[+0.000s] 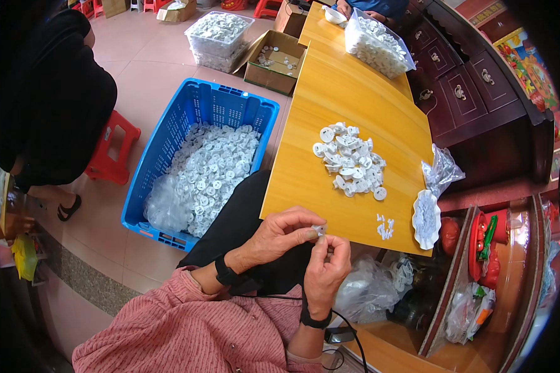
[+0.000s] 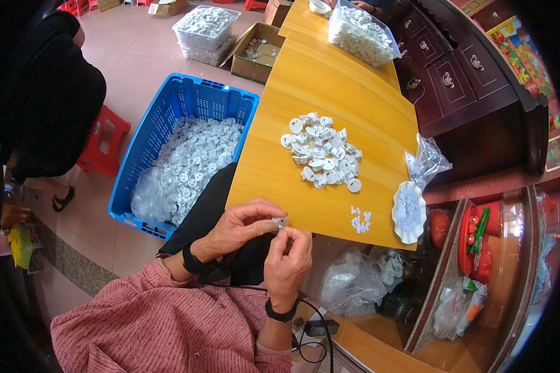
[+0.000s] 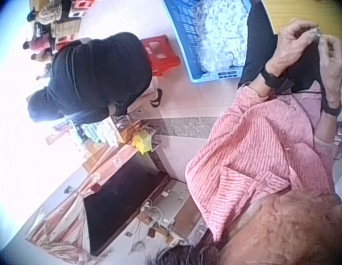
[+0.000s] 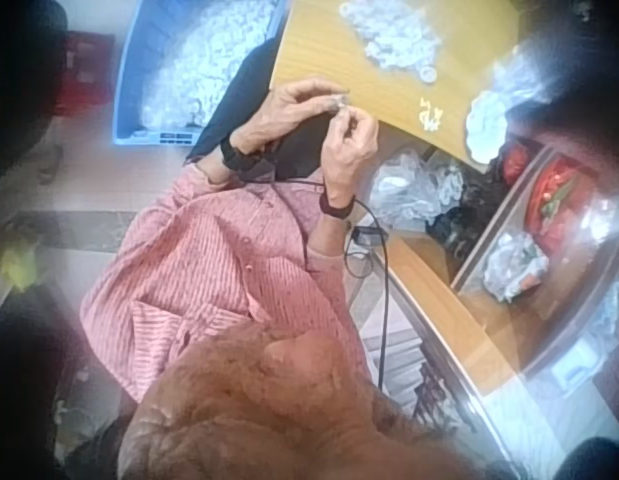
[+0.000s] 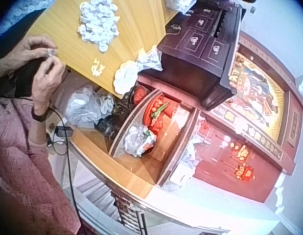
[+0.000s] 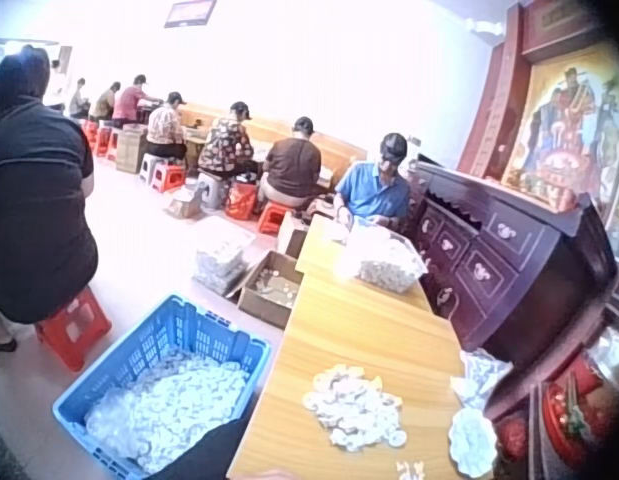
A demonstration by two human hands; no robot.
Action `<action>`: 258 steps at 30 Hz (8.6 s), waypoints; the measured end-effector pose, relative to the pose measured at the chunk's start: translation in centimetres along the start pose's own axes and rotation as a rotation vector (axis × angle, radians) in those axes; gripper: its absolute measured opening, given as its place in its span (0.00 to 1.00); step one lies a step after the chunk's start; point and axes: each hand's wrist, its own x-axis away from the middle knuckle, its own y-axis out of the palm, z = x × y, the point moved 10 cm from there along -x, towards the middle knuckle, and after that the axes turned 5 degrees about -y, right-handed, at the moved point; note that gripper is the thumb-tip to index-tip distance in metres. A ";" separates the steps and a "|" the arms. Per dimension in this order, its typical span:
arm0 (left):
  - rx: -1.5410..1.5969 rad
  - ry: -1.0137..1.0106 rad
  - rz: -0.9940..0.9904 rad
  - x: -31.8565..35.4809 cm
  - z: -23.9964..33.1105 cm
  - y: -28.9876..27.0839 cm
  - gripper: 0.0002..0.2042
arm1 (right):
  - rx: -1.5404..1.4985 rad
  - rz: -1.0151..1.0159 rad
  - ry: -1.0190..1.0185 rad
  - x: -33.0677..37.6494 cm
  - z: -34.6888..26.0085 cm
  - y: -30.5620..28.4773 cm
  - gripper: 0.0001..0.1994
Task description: Manually assemble small white plastic components by pressing two parts together and placing the completed item into a container.
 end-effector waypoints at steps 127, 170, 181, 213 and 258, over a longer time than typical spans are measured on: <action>-0.929 0.480 0.281 -1.2 6.1 1.2 0.15 | 0.227 0.165 -0.124 -3.1 4.8 -1.0 0.16; -1.044 0.599 0.412 0.2 6.5 2.1 0.17 | 0.531 0.044 -0.078 -2.8 7.8 -3.9 0.15; -1.243 0.648 0.043 -2.6 1.8 10.1 0.16 | 0.513 0.060 -0.074 -2.0 8.0 -4.2 0.11; -1.058 0.665 0.145 0.0 2.6 7.0 0.15 | 0.519 0.012 -0.204 -0.5 5.2 -3.2 0.16; 0.022 -0.011 -0.063 -2.2 0.1 2.0 0.19 | -0.688 0.245 0.378 1.7 7.3 -2.9 0.03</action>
